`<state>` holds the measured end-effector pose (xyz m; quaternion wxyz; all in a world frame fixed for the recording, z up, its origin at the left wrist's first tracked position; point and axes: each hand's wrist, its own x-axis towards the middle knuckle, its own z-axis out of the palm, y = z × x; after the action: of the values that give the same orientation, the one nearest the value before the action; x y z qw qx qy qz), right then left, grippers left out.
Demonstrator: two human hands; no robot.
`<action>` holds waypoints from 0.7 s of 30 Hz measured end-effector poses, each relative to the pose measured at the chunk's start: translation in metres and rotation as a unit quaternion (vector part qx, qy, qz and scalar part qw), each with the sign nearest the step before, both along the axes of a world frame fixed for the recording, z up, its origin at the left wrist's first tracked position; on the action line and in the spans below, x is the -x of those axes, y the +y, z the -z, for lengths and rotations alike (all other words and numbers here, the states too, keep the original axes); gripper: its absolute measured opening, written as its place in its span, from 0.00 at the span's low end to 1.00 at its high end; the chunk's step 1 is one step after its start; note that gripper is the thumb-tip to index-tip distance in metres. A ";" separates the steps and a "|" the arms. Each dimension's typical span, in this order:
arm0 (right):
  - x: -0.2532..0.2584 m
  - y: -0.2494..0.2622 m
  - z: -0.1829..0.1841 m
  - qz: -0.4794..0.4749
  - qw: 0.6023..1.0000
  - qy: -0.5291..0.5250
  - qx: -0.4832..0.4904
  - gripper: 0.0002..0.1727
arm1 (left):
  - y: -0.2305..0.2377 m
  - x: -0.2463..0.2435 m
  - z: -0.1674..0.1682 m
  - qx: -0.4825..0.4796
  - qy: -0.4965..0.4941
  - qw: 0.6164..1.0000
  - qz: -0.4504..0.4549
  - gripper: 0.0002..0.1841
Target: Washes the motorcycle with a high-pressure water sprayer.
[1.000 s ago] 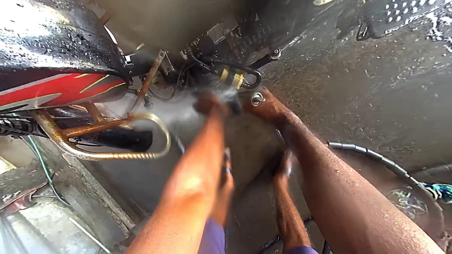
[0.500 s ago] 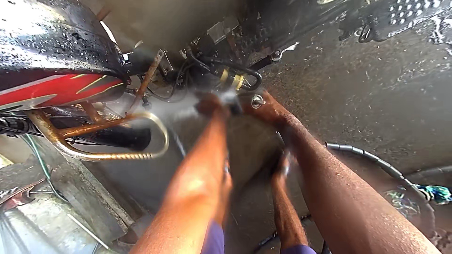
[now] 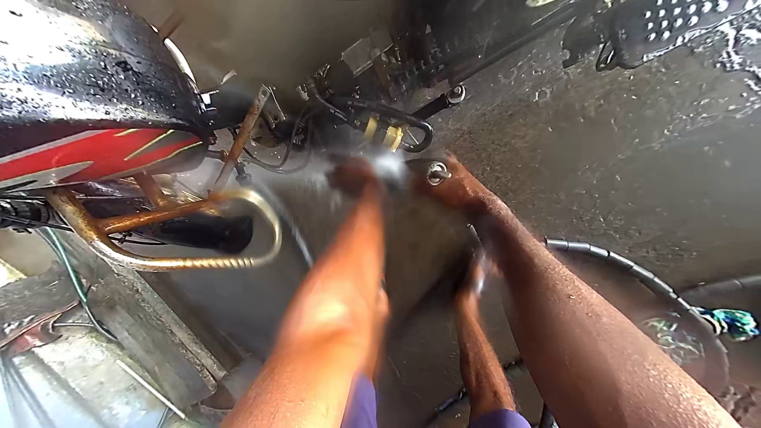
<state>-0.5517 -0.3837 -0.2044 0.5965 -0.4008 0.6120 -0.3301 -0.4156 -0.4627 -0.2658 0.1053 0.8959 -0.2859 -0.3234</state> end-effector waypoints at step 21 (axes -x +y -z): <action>-0.007 0.010 0.008 -0.015 1.000 -0.005 -0.018 0.08 | 0.016 -0.026 0.029 0.046 -0.012 0.997 -0.060 0.38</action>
<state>-0.5451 -0.3737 -0.2120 0.6114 -0.3972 0.6091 -0.3121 -0.3897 -0.4471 -0.2948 0.1623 0.9092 -0.2479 -0.2925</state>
